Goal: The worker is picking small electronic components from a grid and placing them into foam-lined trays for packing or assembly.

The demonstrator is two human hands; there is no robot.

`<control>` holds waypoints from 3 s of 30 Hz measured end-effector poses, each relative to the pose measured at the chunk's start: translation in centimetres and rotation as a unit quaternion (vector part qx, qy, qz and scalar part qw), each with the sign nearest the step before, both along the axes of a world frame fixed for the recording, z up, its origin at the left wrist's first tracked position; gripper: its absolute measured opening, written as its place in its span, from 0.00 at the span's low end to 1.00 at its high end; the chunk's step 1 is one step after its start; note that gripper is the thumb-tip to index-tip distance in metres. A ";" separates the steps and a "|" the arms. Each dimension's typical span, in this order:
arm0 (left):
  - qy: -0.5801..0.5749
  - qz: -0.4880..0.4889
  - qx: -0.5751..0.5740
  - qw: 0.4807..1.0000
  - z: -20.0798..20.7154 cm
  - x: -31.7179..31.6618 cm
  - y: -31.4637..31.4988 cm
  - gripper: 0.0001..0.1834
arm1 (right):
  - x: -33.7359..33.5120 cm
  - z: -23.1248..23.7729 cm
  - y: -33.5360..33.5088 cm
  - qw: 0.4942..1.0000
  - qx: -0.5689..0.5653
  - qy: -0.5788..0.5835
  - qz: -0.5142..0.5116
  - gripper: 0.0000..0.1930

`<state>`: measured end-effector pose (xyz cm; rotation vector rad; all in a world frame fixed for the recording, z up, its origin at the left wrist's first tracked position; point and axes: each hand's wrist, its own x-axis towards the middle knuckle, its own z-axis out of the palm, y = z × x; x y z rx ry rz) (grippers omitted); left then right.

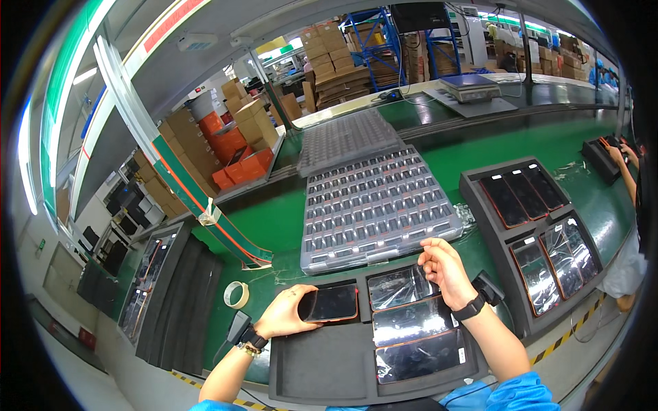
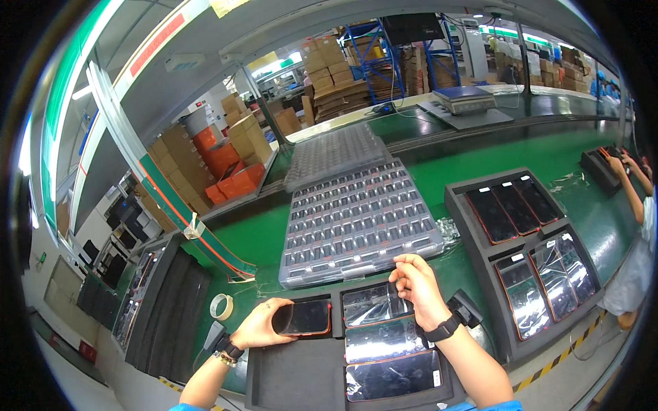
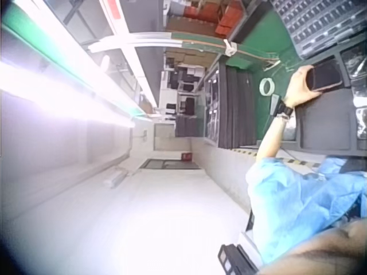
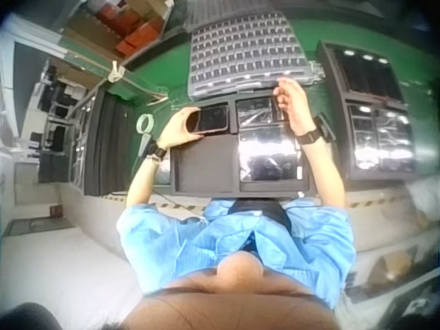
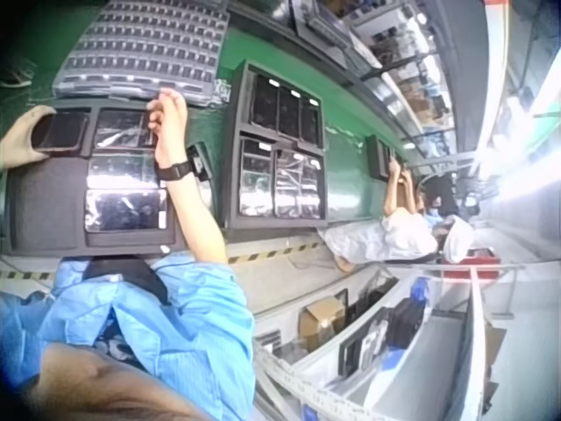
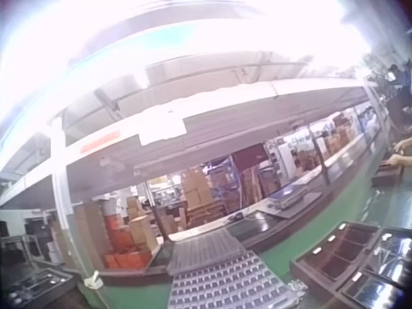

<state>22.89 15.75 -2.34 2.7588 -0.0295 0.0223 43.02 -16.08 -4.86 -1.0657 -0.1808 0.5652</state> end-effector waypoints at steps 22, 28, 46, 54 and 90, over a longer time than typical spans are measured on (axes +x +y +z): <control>-0.003 0.083 -0.046 0.996 -1.1 -6.4 -4.6 0.50 | -0.6 0.9 -0.7 0.999 0.033 0.005 0.025 0.05; -0.021 0.067 -0.029 0.997 -0.3 -6.5 -4.3 0.53 | -0.6 0.1 -0.8 0.999 0.007 -0.024 0.023 0.05; 0.076 -0.051 -0.088 0.992 1.6 -9.0 -9.4 0.33 | 0.2 2.0 -2.2 0.993 0.033 -0.088 -0.072 0.04; 0.025 -0.249 0.038 0.967 1.0 -1.0 -20.6 0.46 | 4.9 0.1 -4.6 0.867 -0.122 -0.316 -0.365 0.03; -0.070 -0.197 0.135 0.969 -2.1 3.0 -19.8 0.35 | 0.2 0.5 -1.1 0.880 -0.143 -0.375 -0.254 0.02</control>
